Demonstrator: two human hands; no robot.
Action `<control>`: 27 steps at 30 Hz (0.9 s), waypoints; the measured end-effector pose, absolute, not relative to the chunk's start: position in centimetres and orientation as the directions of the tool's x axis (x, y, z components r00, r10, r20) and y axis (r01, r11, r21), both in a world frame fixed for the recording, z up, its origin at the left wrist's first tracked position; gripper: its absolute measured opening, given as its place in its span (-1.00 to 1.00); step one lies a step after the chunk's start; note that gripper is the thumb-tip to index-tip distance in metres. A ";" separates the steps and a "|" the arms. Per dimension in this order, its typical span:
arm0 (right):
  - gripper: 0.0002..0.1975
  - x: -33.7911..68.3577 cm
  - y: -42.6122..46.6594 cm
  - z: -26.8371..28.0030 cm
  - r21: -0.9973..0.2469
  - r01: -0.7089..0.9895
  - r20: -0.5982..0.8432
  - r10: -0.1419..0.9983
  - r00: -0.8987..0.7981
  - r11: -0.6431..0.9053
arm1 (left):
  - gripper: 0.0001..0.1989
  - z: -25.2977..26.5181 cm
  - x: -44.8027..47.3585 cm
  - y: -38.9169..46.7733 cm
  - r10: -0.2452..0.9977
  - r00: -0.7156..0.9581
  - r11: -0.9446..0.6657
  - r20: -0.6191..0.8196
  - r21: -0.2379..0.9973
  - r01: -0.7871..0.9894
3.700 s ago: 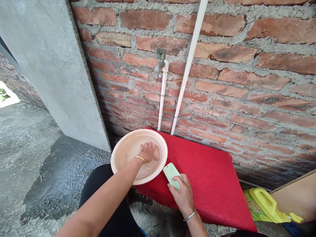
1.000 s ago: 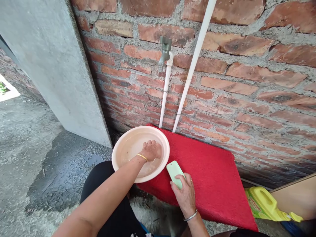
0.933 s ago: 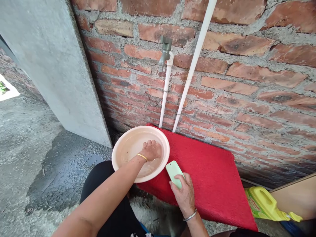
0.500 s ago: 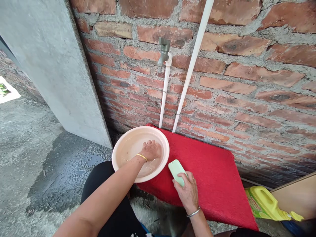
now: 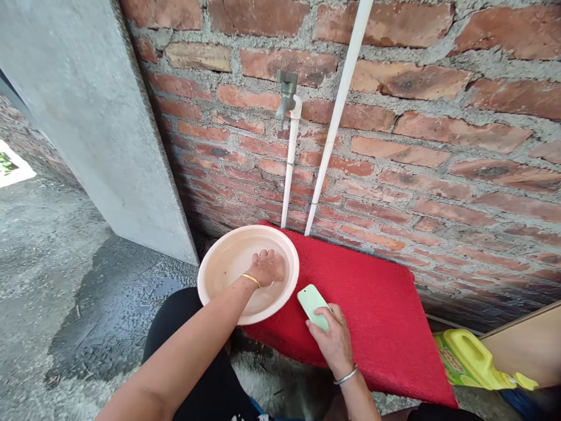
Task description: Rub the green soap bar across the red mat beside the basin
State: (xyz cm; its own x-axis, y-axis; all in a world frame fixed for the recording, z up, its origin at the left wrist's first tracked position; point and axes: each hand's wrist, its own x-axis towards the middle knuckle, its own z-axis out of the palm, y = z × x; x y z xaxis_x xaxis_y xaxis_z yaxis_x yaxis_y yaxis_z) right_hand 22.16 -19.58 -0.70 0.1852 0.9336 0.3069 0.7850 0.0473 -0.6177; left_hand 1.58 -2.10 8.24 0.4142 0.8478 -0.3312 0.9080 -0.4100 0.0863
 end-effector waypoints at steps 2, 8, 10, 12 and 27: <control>-0.84 23.0 -19.3 -0.7 -0.638 0.769 0.306 0.929 0.207 0.039 | -0.49 8.1 1.6 -2.1 0.851 0.409 -0.402 -0.330 0.092 0.911; -0.80 24.2 -19.0 -0.6 -0.647 0.762 0.289 0.927 0.239 0.005 | -0.48 8.0 1.6 -2.0 0.851 0.401 -0.393 -0.338 0.096 0.915; -0.80 24.2 -19.0 -0.6 -0.639 0.769 0.290 0.927 0.237 0.003 | -0.48 7.9 1.6 -2.0 0.850 0.409 -0.402 -0.332 0.094 0.911; -0.80 24.2 -19.0 -0.6 -0.630 0.776 0.294 0.925 0.238 0.001 | -0.47 7.9 1.6 -2.0 0.849 0.414 -0.409 -0.329 0.089 0.908; -0.78 23.6 -19.6 -1.3 -0.535 0.845 0.389 0.896 0.216 0.029 | -0.49 8.4 1.6 -2.2 0.851 0.411 -0.408 -0.326 0.081 0.909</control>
State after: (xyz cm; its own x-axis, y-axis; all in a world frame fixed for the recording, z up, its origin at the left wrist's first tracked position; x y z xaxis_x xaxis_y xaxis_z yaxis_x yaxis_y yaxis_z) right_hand 23.62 -19.59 -1.29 0.2156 0.8955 0.3893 0.8445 0.0291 -0.5347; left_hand 1.62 -2.21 8.37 0.4110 0.8513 -0.3262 0.9094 -0.4079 0.0814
